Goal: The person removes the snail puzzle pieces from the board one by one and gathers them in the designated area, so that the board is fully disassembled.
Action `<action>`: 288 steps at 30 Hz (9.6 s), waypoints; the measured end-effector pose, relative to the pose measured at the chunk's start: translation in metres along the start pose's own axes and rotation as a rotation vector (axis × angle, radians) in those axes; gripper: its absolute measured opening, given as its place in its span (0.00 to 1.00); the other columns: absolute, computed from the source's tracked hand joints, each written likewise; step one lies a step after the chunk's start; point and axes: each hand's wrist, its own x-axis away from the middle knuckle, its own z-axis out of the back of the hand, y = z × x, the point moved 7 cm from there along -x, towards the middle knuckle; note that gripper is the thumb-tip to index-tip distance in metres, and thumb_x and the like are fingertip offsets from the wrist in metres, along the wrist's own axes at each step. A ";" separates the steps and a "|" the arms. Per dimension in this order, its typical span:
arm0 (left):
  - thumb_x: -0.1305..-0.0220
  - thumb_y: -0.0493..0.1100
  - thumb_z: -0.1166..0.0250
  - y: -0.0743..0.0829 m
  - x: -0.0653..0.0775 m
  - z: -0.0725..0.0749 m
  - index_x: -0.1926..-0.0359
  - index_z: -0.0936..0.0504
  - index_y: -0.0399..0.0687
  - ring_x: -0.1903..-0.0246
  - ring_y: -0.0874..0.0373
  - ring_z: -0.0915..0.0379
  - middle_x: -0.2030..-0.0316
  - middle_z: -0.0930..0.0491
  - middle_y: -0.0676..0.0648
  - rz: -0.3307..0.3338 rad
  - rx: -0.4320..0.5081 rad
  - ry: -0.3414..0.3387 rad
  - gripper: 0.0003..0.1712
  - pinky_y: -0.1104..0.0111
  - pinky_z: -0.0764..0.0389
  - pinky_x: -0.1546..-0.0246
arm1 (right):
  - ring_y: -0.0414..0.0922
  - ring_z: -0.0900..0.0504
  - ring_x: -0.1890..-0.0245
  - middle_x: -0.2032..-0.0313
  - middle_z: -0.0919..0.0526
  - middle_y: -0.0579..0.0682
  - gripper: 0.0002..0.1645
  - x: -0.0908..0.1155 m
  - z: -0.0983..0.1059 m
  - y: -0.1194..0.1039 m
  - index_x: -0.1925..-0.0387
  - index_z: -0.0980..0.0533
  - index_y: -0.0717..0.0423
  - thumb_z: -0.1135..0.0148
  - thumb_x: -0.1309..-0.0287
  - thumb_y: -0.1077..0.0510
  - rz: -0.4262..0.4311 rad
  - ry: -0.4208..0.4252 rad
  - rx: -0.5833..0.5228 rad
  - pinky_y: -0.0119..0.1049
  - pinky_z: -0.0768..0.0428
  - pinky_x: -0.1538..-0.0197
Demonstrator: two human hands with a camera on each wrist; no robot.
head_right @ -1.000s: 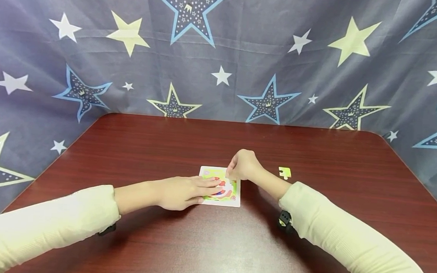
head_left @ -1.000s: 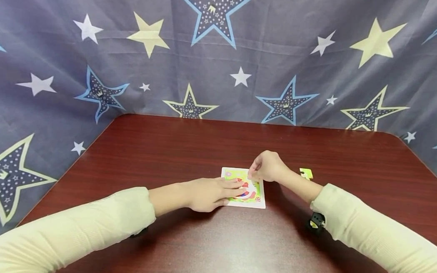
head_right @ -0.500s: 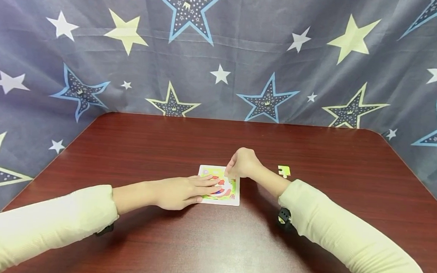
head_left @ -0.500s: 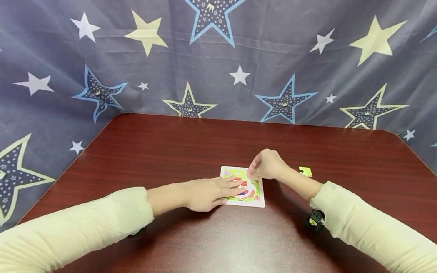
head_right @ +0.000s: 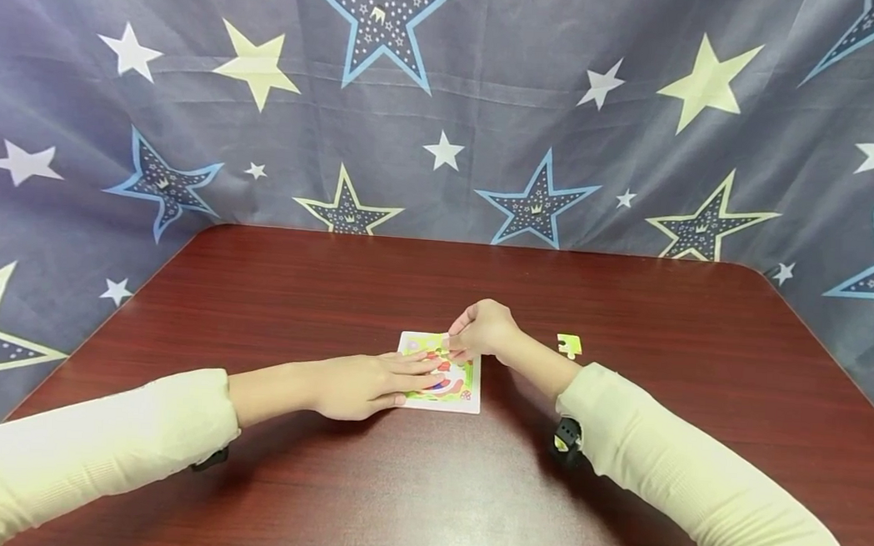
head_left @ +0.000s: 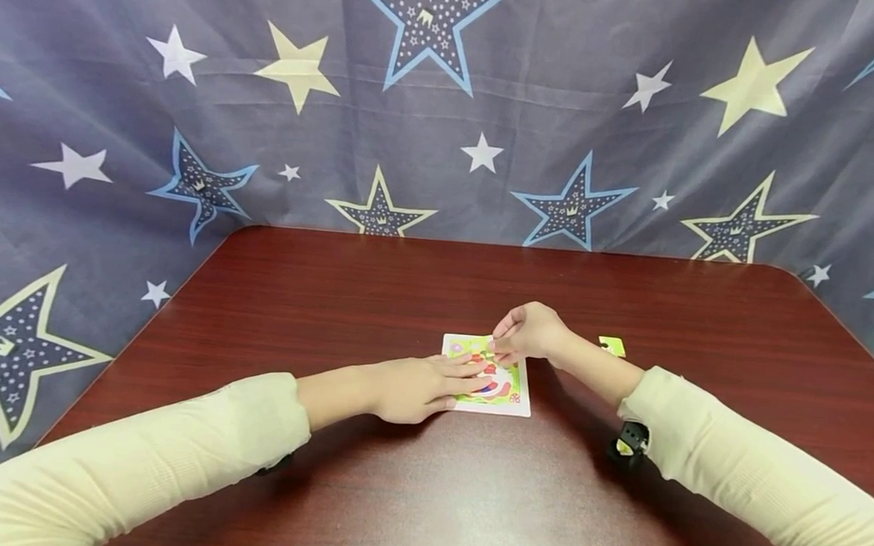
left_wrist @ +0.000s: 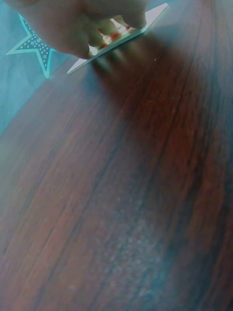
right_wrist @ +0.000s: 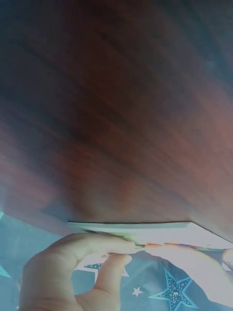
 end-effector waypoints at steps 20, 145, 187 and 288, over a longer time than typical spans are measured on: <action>0.26 0.44 0.51 -0.001 -0.001 0.000 0.26 0.44 0.56 0.24 0.54 0.56 0.24 0.49 0.52 0.007 -0.013 0.000 0.30 0.56 0.42 0.27 | 0.36 0.14 0.78 0.69 0.11 0.55 0.13 0.001 0.006 -0.007 0.59 0.17 0.64 0.33 0.44 0.60 0.048 0.061 0.050 0.34 0.14 0.61; 0.27 0.48 0.49 -0.007 0.014 0.000 0.27 0.42 0.59 0.25 0.55 0.50 0.25 0.45 0.55 0.032 -0.022 0.039 0.30 0.55 0.39 0.29 | 0.40 0.13 0.69 0.70 0.11 0.51 0.07 0.010 -0.015 -0.035 0.69 0.14 0.56 0.27 0.53 0.61 0.415 0.086 0.435 0.30 0.17 0.60; 0.25 0.45 0.56 0.002 0.025 -0.007 0.26 0.45 0.47 0.24 0.51 0.55 0.25 0.49 0.45 -0.017 -0.010 0.037 0.29 0.56 0.45 0.26 | 0.39 0.13 0.68 0.69 0.10 0.49 0.05 0.008 -0.036 -0.053 0.69 0.14 0.55 0.30 0.50 0.64 0.442 0.082 0.494 0.30 0.17 0.62; 0.24 0.45 0.56 0.001 0.025 -0.007 0.27 0.42 0.47 0.24 0.51 0.54 0.26 0.46 0.45 -0.011 -0.005 0.047 0.28 0.56 0.45 0.26 | 0.34 0.18 0.73 0.73 0.10 0.48 0.03 -0.006 -0.035 -0.057 0.72 0.12 0.52 0.27 0.53 0.58 0.388 0.104 0.445 0.25 0.27 0.68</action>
